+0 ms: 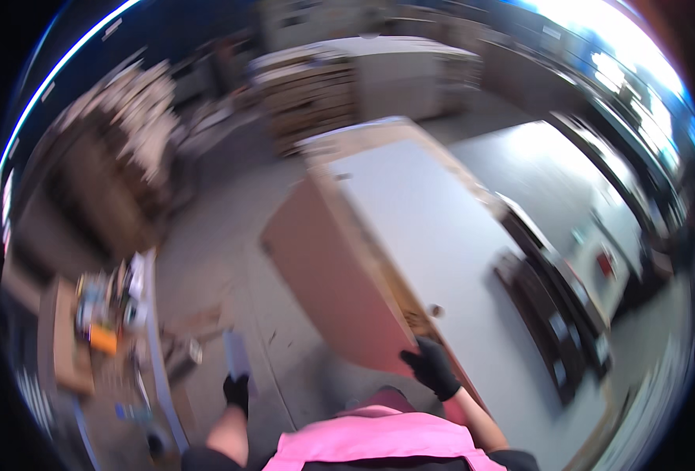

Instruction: The person applies adhesive edge banding to the edges of wooden panels. They position the strip, press it along the edge, and use a small tool to smooth and secure the banding. The person handles multiple panels one at a time on a workbench.

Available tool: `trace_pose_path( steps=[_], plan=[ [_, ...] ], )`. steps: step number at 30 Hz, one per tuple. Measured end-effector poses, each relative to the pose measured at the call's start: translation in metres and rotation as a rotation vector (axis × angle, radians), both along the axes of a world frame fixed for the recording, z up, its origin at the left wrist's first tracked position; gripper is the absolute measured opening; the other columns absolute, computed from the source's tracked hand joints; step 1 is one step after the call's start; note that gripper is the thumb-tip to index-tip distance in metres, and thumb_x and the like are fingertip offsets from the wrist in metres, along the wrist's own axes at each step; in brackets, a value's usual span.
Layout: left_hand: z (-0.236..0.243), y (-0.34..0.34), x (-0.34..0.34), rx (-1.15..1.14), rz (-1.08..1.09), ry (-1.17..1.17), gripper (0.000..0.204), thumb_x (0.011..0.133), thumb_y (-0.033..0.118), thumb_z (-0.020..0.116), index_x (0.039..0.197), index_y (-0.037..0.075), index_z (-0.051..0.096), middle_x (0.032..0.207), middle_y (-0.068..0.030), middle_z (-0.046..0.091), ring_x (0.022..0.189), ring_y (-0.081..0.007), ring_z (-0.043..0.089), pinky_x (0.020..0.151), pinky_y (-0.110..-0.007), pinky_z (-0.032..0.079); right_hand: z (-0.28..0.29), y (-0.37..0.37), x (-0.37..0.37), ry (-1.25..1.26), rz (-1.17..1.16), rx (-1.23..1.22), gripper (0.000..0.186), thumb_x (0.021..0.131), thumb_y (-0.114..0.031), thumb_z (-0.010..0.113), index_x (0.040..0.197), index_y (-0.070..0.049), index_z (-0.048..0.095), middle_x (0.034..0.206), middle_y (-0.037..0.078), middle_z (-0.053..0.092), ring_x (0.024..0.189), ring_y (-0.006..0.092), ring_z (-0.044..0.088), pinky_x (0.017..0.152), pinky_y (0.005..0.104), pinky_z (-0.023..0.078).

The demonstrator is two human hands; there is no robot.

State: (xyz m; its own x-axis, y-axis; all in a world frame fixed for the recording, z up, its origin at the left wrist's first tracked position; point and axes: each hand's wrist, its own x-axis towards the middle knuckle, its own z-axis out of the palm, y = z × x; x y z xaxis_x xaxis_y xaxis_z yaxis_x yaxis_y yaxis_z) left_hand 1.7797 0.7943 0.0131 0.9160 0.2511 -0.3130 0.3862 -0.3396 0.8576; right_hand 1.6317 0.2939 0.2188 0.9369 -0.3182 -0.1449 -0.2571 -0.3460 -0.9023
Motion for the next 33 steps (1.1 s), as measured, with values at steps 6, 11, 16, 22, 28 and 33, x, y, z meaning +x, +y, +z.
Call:
trace_pose_path(
  steps=[6, 11, 16, 22, 28, 33],
  plan=[
    [0.008, -0.001, 0.028, 0.555, -0.147, 0.089, 0.041, 0.086, 0.041, 0.066, 0.114, 0.011, 0.066, 0.105, -0.0194, 0.072, 0.1, -0.0405, 0.067, 0.086, -0.05, 0.053, -0.026, 0.017, 0.173, -0.151, -0.007, -0.018, 0.019, 0.088, -0.005, 0.063, 0.106, 0.002, 0.067, 0.078, 0.007, 0.065, 0.07, 0.0111, 0.058, 0.063, 0.0297, 0.046],
    [0.029, 0.017, 0.052, 0.726, -0.231, 0.456, 0.037, 0.086, 0.038, 0.065, 0.119, 0.019, 0.067, 0.111, -0.0132, 0.073, 0.104, -0.0341, 0.069, 0.089, -0.049, 0.054, -0.062, 0.03, 0.353, -0.129, 0.246, -0.085, 0.03, 0.084, -0.009, 0.064, 0.112, 0.002, 0.067, 0.087, 0.016, 0.071, 0.079, 0.0244, 0.068, 0.071, 0.0379, 0.052],
    [0.073, 0.024, 0.068, 0.718, -0.051, 0.682, 0.043, 0.083, 0.044, 0.068, 0.119, 0.019, 0.069, 0.108, -0.0129, 0.074, 0.103, -0.0351, 0.069, 0.092, -0.049, 0.054, -0.082, 0.083, 0.573, -0.072, 0.681, -0.186, 0.045, 0.079, -0.011, 0.063, 0.123, -0.004, 0.066, 0.101, 0.025, 0.071, 0.096, 0.0433, 0.068, 0.08, 0.0477, 0.055],
    [0.088, -0.008, 0.065, 0.553, 0.391, 0.709, 0.04, 0.085, 0.039, 0.069, 0.119, 0.018, 0.07, 0.108, -0.0138, 0.074, 0.103, -0.0361, 0.069, 0.088, -0.048, 0.054, -0.116, 0.219, 0.775, -0.141, 0.966, -0.332, 0.047, 0.079, -0.012, 0.062, 0.126, -0.01, 0.064, 0.105, 0.022, 0.072, 0.099, 0.0427, 0.067, 0.085, 0.0483, 0.055],
    [0.047, -0.023, 0.083, 0.404, 0.537, 0.936, 0.042, 0.083, 0.045, 0.067, 0.116, 0.02, 0.071, 0.108, -0.01, 0.075, 0.105, -0.0336, 0.07, 0.091, -0.049, 0.054, -0.162, 0.372, 0.911, -0.155, 0.96, -0.569, 0.033, 0.083, -0.013, 0.056, 0.114, -0.015, 0.065, 0.1, 0.019, 0.073, 0.094, 0.0421, 0.069, 0.079, 0.0524, 0.055],
    [0.063, -0.014, 0.154, 0.279, 0.743, 0.928, 0.035, 0.083, 0.04, 0.07, 0.111, 0.018, 0.071, 0.101, -0.0126, 0.075, 0.098, -0.0341, 0.071, 0.085, -0.046, 0.055, -0.172, 0.465, 1.007, -0.135, 0.983, -0.811, 0.022, 0.09, -0.017, 0.053, 0.109, -0.013, 0.063, 0.1, 0.017, 0.073, 0.095, 0.0407, 0.07, 0.08, 0.0515, 0.056]
  ],
)
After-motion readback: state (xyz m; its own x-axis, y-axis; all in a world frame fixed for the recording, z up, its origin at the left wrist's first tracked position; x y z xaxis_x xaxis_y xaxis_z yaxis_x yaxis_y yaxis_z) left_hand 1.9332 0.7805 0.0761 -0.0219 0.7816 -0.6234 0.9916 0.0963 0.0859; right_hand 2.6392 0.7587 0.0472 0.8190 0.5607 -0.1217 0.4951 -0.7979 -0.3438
